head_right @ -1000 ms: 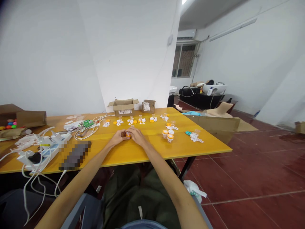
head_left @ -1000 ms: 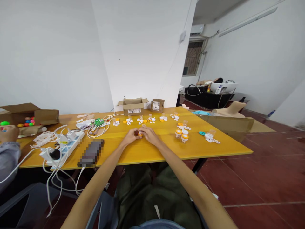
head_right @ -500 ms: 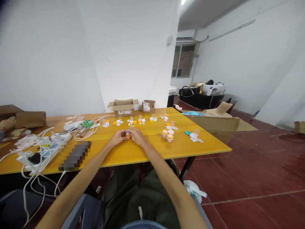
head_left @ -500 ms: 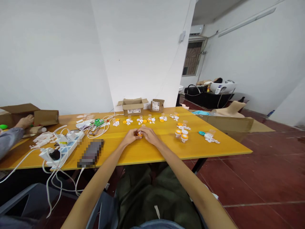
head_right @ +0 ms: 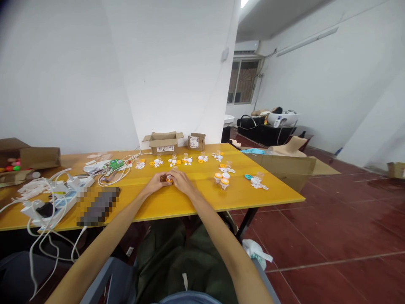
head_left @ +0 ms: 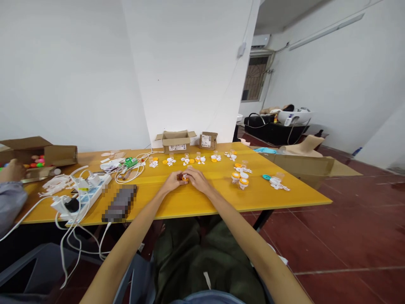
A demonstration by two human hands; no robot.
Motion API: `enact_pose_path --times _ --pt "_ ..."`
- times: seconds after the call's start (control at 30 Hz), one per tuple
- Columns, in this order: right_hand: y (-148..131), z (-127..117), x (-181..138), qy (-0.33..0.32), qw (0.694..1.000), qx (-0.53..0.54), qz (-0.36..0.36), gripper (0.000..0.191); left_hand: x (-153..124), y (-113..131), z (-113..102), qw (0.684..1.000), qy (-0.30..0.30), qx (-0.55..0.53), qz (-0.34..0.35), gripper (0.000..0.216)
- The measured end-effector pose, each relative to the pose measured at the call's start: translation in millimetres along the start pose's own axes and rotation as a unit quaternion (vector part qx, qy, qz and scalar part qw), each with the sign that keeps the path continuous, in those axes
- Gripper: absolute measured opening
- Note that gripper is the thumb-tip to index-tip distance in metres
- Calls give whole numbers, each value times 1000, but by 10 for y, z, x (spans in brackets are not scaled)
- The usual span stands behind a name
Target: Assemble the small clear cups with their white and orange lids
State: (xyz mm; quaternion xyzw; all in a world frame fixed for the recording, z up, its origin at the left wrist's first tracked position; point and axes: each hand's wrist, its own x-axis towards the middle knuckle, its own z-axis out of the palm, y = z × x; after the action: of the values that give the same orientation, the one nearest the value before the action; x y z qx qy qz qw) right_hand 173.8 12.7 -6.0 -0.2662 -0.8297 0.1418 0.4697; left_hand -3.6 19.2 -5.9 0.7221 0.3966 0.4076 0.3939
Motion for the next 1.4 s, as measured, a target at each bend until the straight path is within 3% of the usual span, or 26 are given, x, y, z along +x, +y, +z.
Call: enact_pose_path --times 0.2,0.37,0.53,0.7,0.83,1.0,1.2,1.4 --pt "-8 10 -3 1 1000 -7 19 23 13 13 11 1000 4 -12 1 24" --pt "5 24 0 52 997 -5 49 22 6 36 13 1000 5 -19 -4 28" --pt "103 25 40 81 984 50 147 15 -5 50 -1 1000 17 -23 -12 30" --pt "140 42 71 44 925 234 296 10 -19 149 -16 997 62 -44 -6 32" --pt "51 24 65 24 856 388 340 12 -41 251 -3 992 91 -85 -1 36" --pt "-36 9 65 -3 788 493 368 12 -63 288 25 987 105 -121 7 40" --pt "-9 9 56 9 767 533 359 2 -64 290 33 988 103 -118 12 39" --pt "2 8 52 9 758 541 365 4 -68 303 24 989 110 -100 4 39"
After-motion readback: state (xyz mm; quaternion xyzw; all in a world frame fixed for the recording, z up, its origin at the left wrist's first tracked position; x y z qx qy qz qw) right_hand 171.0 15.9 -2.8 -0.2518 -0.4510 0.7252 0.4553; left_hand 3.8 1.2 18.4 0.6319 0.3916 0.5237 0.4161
